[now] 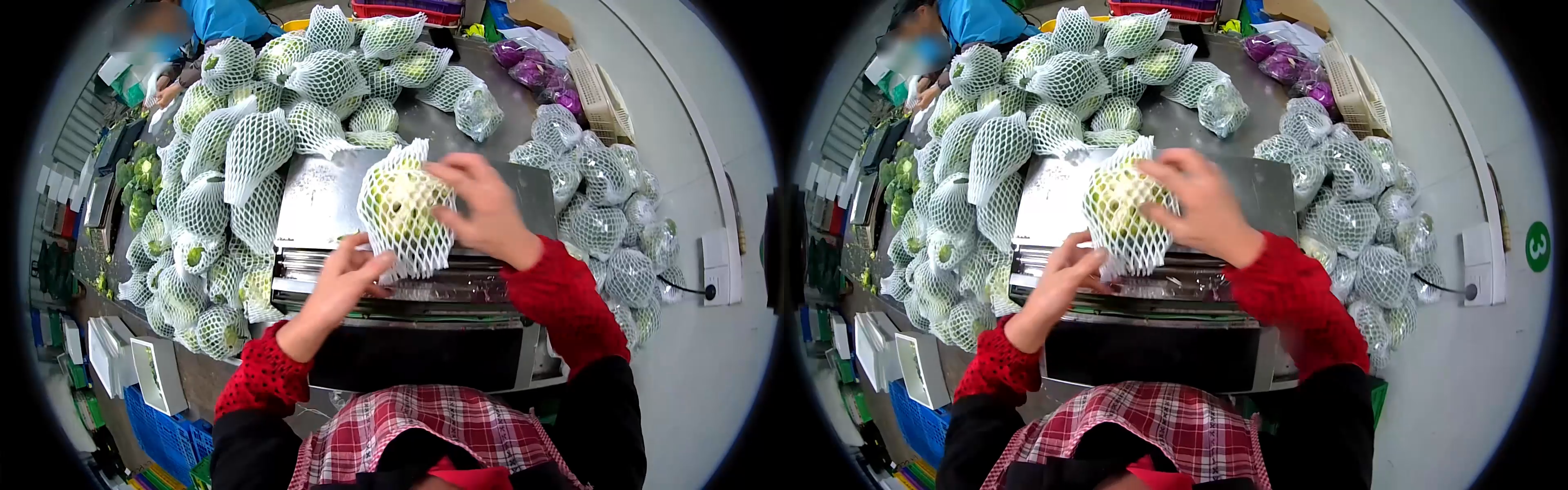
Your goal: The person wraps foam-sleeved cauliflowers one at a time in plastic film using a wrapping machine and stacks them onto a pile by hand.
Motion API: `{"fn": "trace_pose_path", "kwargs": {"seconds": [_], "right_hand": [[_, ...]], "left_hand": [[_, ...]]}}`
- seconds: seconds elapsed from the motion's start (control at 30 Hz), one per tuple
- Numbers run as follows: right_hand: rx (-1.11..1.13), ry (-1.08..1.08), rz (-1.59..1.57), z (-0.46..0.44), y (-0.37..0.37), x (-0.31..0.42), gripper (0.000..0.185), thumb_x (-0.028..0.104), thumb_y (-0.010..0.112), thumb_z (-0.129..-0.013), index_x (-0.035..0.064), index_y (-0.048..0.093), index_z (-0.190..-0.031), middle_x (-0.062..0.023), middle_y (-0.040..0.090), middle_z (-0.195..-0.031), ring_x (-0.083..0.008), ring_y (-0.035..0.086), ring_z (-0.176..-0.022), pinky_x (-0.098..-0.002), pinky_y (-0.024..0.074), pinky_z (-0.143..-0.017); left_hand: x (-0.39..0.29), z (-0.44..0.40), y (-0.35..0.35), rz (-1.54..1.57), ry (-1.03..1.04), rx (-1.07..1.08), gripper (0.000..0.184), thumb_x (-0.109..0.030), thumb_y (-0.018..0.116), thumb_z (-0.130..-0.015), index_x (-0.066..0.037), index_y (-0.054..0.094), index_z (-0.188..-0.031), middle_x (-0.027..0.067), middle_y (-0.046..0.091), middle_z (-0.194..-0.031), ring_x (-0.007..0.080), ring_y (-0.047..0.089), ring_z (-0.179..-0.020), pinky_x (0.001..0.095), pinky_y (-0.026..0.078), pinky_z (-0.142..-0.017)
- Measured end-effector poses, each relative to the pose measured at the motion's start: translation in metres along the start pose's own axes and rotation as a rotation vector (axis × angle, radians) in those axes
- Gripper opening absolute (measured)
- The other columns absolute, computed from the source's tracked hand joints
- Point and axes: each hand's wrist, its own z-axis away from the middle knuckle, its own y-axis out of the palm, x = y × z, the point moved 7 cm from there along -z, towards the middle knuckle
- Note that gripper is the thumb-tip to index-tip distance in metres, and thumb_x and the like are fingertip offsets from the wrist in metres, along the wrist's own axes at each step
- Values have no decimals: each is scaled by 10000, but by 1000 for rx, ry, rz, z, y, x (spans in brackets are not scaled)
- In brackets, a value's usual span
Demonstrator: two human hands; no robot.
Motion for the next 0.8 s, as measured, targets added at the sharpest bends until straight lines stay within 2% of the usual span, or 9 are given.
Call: {"fn": "trace_pose_path", "kwargs": {"seconds": [0.1,0.2,0.27,0.33,0.47,0.53,0.6,0.7,0.8], "right_hand": [[145,428,293,76,-52,-14,202,230,684,-803,32,674,-766,-124,612,-714,-298,606,-593,-423,463,-536],[706,798,503,151,-38,-29,462,422,633,-807,-1,680,-628,-212,591,-584,-359,610,-568,-439,471,-553],[545,813,301,141,-26,-18,470,420,636,-802,-13,679,-625,-232,573,-574,-379,604,-582,-458,466,-560],[489,751,147,151,-19,-20,431,347,617,-843,-25,636,-625,-189,597,-561,-314,610,-532,-410,456,-521],[356,1304,-823,162,-59,42,237,141,521,-907,34,521,-695,-81,609,-643,-128,593,-524,-265,461,-476],[154,1078,-990,119,-86,73,233,126,508,-907,13,523,-704,-119,594,-625,-180,595,-507,-296,481,-449],[-123,610,-1203,51,-96,67,205,112,508,-903,-39,547,-770,-182,620,-711,-295,612,-543,-370,500,-451],[-445,493,-1015,-1,-55,-24,247,108,495,-934,-88,617,-1021,-172,649,-1051,-270,637,-962,-367,513,-863],[-29,810,-782,48,33,-99,258,126,477,-970,-17,619,-1131,-116,642,-1130,-152,594,-1049,-277,450,-927]], "left_hand": [[-29,40,-62,-1131,650,-491,356,-304,720,-797,33,642,-883,178,636,-684,267,620,-529,358,476,-496],[-16,43,-69,-1564,468,-532,374,-338,706,-779,-19,632,-597,142,567,-528,326,574,-480,389,443,-487],[-6,23,-62,-1487,417,-413,398,-348,679,-784,-30,613,-554,154,559,-526,345,571,-501,423,444,-501],[-5,17,-58,-1320,555,-367,305,-222,610,-826,10,609,-627,163,575,-552,314,578,-503,395,436,-483],[-9,92,-69,-370,-53,161,240,-108,545,-861,-6,517,-646,101,531,-523,198,587,-508,377,464,-464],[-57,119,-43,7,29,253,220,-93,526,-893,2,516,-694,124,578,-592,188,590,-520,327,468,-444],[-122,100,-25,327,545,218,249,-81,515,-916,43,501,-701,137,579,-623,176,596,-547,300,481,-470],[-156,-4,-29,-373,907,-231,188,-98,497,-943,65,578,-895,132,622,-776,167,624,-742,265,506,-665],[-70,-105,-41,-859,408,-102,238,-43,501,-935,-19,603,-1149,119,637,-925,154,617,-946,251,490,-806]]}}
